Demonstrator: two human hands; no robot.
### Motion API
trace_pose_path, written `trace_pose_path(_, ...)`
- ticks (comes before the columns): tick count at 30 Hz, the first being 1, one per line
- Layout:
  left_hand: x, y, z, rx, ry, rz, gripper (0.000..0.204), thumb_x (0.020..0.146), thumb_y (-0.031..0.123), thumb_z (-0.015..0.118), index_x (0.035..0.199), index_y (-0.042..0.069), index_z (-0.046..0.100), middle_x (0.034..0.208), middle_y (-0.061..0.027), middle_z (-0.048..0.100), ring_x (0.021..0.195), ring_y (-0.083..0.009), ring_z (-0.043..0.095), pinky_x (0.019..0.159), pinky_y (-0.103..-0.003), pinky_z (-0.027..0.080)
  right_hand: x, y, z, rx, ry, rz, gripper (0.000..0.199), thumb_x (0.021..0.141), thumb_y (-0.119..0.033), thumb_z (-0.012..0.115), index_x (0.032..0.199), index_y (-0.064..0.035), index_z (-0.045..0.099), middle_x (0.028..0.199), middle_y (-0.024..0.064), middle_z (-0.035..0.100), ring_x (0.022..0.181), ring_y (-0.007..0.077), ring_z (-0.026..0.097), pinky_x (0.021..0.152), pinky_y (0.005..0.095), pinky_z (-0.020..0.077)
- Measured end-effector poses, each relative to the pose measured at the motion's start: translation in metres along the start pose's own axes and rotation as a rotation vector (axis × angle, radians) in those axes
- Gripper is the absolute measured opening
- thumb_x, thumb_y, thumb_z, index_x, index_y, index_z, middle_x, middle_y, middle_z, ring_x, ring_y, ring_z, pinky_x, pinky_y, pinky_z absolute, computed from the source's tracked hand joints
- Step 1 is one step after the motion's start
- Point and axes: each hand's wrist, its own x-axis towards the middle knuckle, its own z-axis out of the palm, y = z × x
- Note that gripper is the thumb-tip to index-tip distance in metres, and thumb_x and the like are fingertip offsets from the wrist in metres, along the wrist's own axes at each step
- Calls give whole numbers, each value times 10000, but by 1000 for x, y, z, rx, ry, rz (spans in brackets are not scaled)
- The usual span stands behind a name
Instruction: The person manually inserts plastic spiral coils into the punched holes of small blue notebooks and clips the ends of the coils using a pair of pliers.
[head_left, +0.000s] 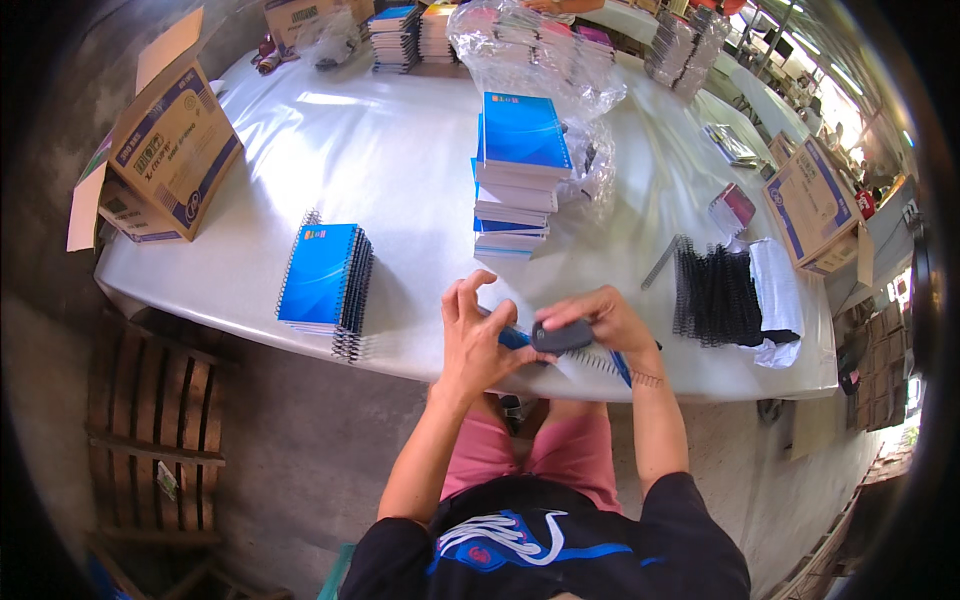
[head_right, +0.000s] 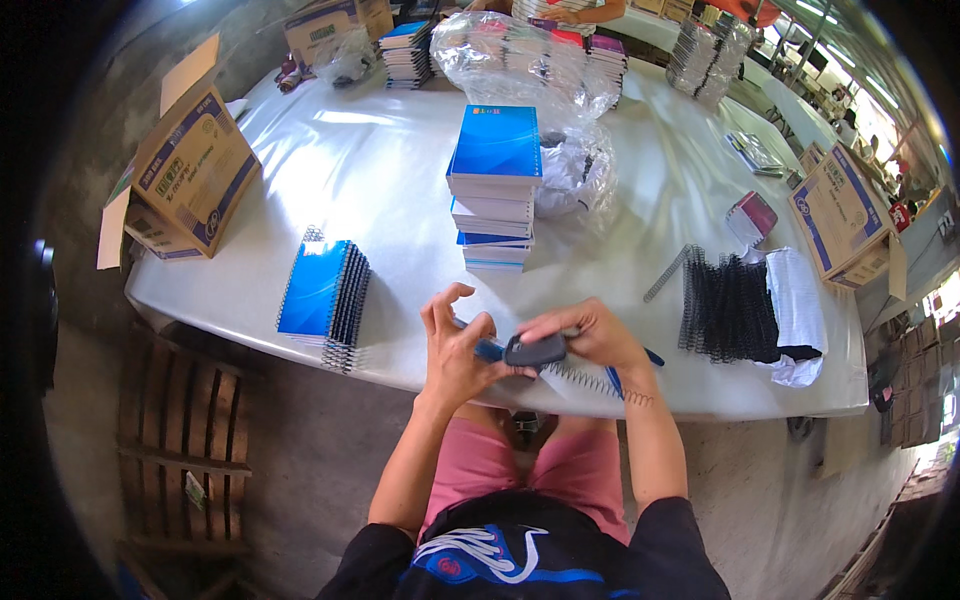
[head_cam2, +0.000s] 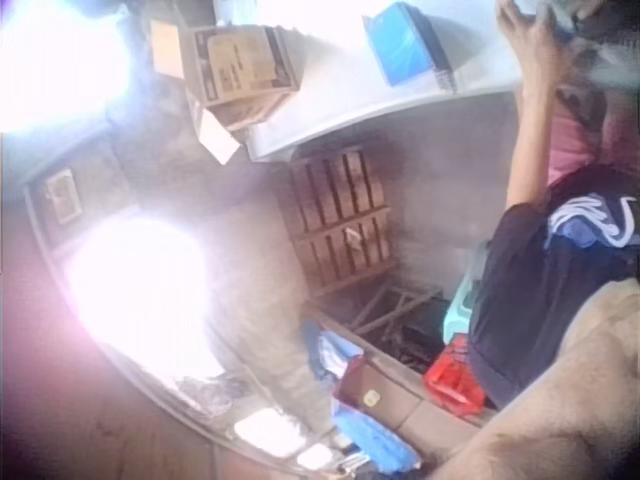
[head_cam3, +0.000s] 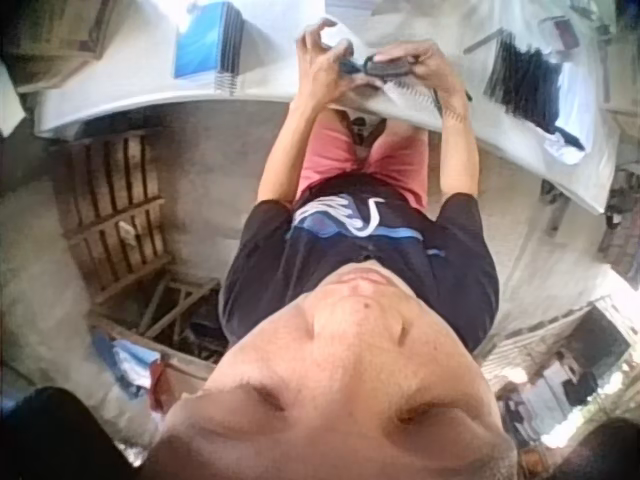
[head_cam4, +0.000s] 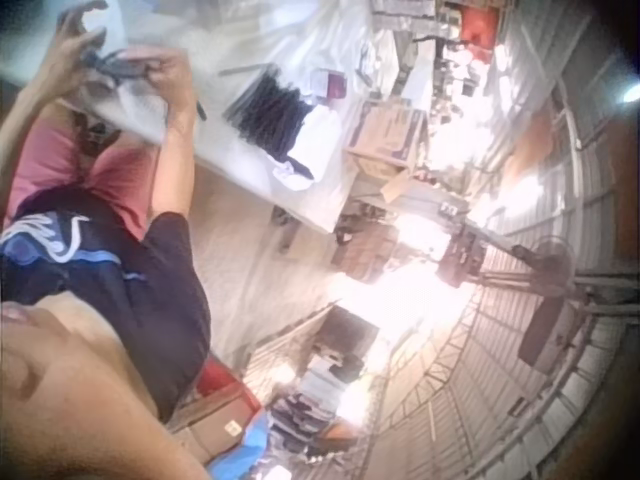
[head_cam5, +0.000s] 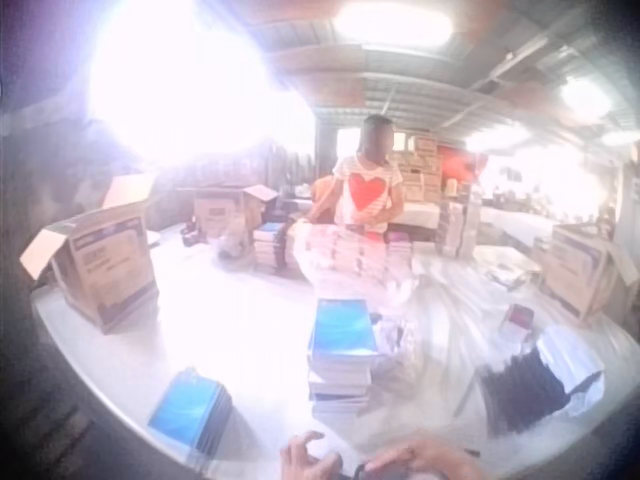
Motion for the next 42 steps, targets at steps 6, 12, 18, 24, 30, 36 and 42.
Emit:
trace_pose_path(6,-2,-7,7,-116,77,16,483,501,437,855,668,75,582,1209,-156,406,1126,-385,329,925,-485,327,1,-1,10,121,43,-186,247,716,83,627,936,16,715,994,186,691,929,253,670,836,318,513)
trace_pose_path(12,-1,-13,8,-258,93,-21,525,457,423,885,706,76,579,1238,-162,355,1057,-344,373,870,-453,380,3,-4,15,185,56,-147,212,732,-89,660,891,44,703,1006,243,671,917,313,669,858,362,513)
trace_pose_path(18,-4,-28,21,-334,96,-62,553,412,400,925,700,94,566,1227,-132,302,886,-256,428,790,-396,405,8,1,14,202,57,-281,260,729,132,606,940,20,710,983,202,688,922,258,671,825,321,517)
trace_pose_path(24,0,-24,14,-366,112,-27,541,402,387,927,706,108,577,1214,-138,318,953,-271,388,783,-388,400,7,2,18,135,33,-216,158,752,6,643,893,29,710,979,216,686,914,264,669,828,343,517)
trace_pose_path(30,1,-28,16,-400,86,-52,559,398,399,924,723,110,574,1196,-133,334,965,-274,399,782,-384,411,18,-9,14,86,40,-309,314,719,110,622,984,-30,716,981,135,705,916,192,671,824,287,511)
trace_pose_path(36,1,-20,17,-374,71,-61,577,467,361,913,821,88,547,1185,-137,314,906,-272,435,746,-391,450,7,28,-12,-284,533,40,294,723,2,686,1010,-59,709,885,71,713,844,162,668,786,276,512)
trace_pose_path(42,-16,-9,27,-172,159,-149,648,533,303,900,1002,98,502,1184,-162,308,902,-308,472,715,-403,477,0,-36,13,-689,498,-51,596,710,-294,780,1213,-83,537,1079,93,628,1027,255,592,880,394,435)
